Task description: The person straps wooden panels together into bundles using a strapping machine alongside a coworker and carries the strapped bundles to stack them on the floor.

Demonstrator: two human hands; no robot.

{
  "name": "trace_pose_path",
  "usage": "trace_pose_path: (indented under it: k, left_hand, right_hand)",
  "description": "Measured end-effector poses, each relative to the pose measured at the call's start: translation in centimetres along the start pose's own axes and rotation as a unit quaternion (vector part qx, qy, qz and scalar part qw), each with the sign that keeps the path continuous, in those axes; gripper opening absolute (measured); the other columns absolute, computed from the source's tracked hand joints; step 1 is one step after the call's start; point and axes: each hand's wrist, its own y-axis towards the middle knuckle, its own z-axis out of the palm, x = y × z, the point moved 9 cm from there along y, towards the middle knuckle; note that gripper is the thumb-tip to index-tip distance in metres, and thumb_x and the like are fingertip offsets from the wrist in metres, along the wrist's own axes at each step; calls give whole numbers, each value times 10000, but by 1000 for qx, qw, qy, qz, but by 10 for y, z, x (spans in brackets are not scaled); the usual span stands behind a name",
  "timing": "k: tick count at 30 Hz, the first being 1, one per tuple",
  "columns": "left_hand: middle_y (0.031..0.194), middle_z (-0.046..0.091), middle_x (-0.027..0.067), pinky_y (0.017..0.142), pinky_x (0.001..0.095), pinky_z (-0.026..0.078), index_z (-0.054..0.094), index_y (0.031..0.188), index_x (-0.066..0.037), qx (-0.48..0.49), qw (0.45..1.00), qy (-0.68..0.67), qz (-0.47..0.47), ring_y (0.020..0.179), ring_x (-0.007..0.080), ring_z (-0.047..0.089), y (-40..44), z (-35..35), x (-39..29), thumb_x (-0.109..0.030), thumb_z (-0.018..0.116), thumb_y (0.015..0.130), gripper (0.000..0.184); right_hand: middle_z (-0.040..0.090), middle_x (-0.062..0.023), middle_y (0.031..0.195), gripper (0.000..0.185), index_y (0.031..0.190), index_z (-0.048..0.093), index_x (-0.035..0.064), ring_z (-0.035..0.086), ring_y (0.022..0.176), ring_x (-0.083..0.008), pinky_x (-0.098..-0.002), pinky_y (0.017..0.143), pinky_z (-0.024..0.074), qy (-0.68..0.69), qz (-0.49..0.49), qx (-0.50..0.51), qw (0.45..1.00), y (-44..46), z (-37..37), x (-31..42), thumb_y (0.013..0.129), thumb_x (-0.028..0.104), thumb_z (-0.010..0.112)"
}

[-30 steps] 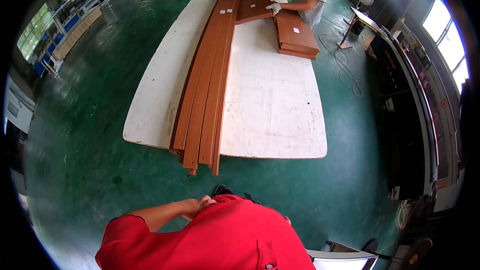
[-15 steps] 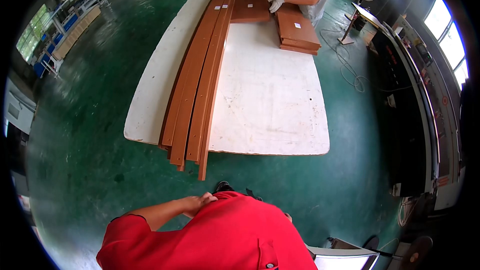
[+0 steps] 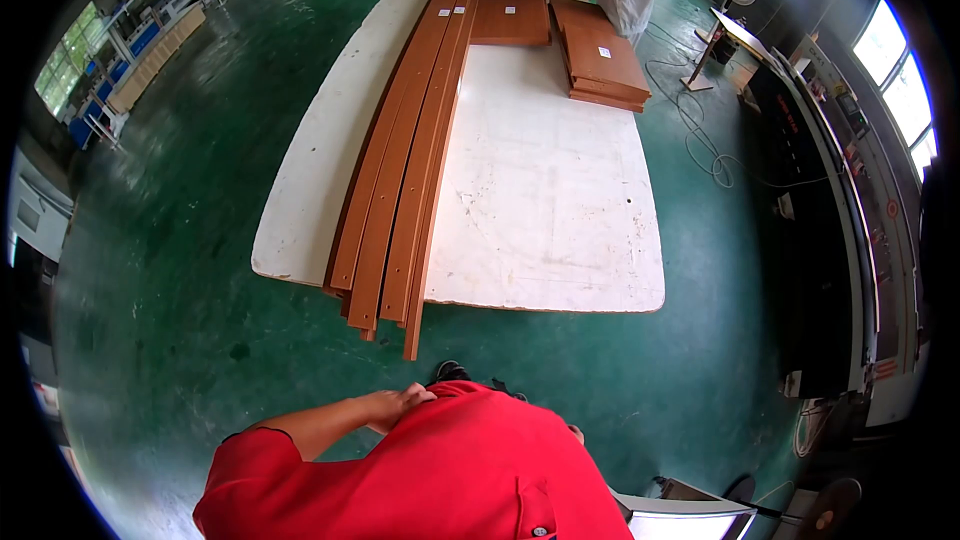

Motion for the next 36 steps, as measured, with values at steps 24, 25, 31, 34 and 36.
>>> trace_pose_path:
  k: [24,25,31,34,36]
  left_hand:
    - [1348,317,160,936,471,458,193,1406,-168,0,1000,-5,12,1108,419,542,-2,-1,0,-259,746,727,880]
    - [1348,316,161,933,473,458,193,1407,-168,2,1000,-5,11,1104,419,544,-2,-1,0,-258,746,727,881]
    - [1345,313,162,915,481,463,191,1413,-172,14,1000,-8,5,1089,421,551,-2,-1,-3,-252,748,724,890]
    - [1344,313,162,915,482,461,191,1413,-172,18,1000,-7,2,1090,422,550,-2,-1,-4,-251,748,722,891]
    - [1345,311,163,919,481,458,191,1413,-172,19,1000,-6,1,1089,423,549,-1,0,-5,-251,747,723,890]
  right_hand:
    - [677,-62,778,205,925,692,-2,615,690,-135,-285,634,504,-46,-12,-18,999,-5,-3,-4,811,166,667]
    - [677,-62,777,205,926,692,-2,615,690,-135,-285,633,504,-55,-13,-21,998,-5,-3,-3,811,166,666]
    - [675,-58,774,210,928,691,-4,612,685,-132,-285,631,503,-42,-14,-15,999,2,-6,-13,808,167,667]
    - [673,-57,771,208,924,691,-4,612,682,-130,-285,629,504,-42,-12,-16,999,-5,-6,-7,806,165,666]
    - [672,-57,768,206,922,692,-3,611,680,-129,-284,627,504,-41,-9,-20,999,-7,-6,-5,805,164,664]
